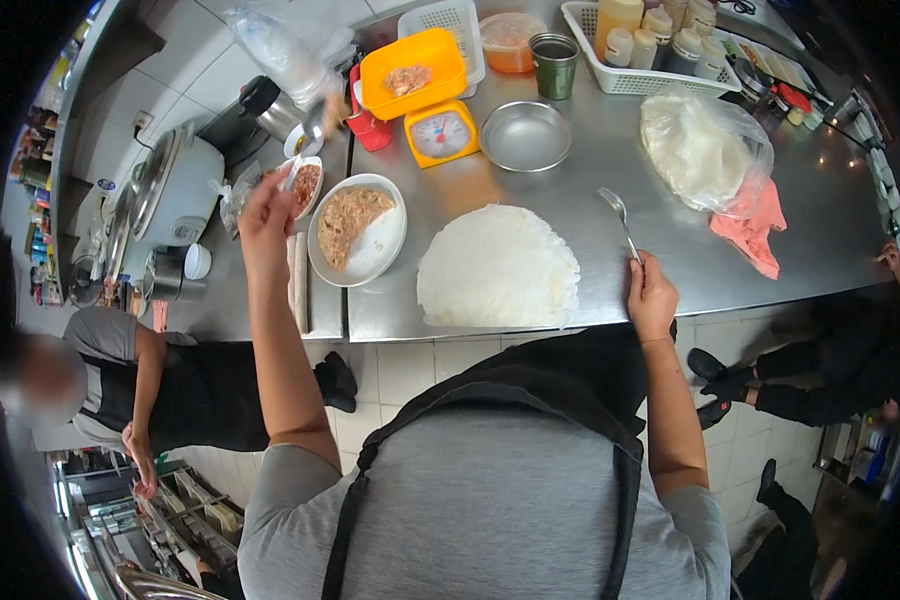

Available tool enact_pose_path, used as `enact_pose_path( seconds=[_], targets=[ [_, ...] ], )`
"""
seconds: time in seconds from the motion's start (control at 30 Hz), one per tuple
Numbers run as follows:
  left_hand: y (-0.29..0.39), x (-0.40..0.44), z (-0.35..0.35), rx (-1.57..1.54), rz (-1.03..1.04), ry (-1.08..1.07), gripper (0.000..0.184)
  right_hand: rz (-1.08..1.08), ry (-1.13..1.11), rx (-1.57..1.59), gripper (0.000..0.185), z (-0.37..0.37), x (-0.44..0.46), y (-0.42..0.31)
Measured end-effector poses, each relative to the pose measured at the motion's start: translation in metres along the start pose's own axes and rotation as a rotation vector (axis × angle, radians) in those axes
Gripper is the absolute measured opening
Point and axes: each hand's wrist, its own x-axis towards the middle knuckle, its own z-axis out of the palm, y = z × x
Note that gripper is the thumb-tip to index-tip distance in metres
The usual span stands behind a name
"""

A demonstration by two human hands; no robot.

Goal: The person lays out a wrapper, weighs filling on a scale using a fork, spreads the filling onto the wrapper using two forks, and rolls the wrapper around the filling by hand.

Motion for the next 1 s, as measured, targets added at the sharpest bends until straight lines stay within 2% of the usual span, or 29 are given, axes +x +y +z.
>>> enact_pose_path(
  seconds=[0.03, 0.07, 0.13, 0.17, 0.23, 0.67, 1.0],
  targets=[
    [0.006, 0.014, 0.013, -0.007, 0.114, 0.026, 0.034, -0.01, 0.003, 0.001, 0.017, 0.0, 0.0, -0.001],
    [0.007, 0.026, 0.034, -0.012, 0.119, 0.021, 0.034, -0.021, 0.007, 0.001, 0.017, -0.001, 0.0, -0.003],
    [0.01, 0.049, 0.072, 0.331, 0.406, 0.257, 0.033, -0.022, 0.015, -0.008, 0.016, -0.003, 0.001, -0.006],
    [0.0, 0.065, 0.081, 0.327, 0.408, 0.252, 0.033, -0.017, 0.016, 0.004, 0.016, -0.004, 0.001, -0.007],
    [-0.021, 0.085, 0.098, 0.835, 0.482, 0.121, 0.033, -0.01, 0.02, 0.01, 0.016, -0.004, 0.0, -0.006],
    [-0.005, 0.086, 0.096, 0.77, 0.508, 0.211, 0.035, -0.017, 0.037, 0.018, 0.016, -0.004, 0.001, -0.008],
    [-0.008, 0.084, 0.102, 0.806, 0.5, 0.163, 0.031, -0.019, 0.016, 0.01, 0.017, -0.004, 0.0, -0.005]
  ],
)
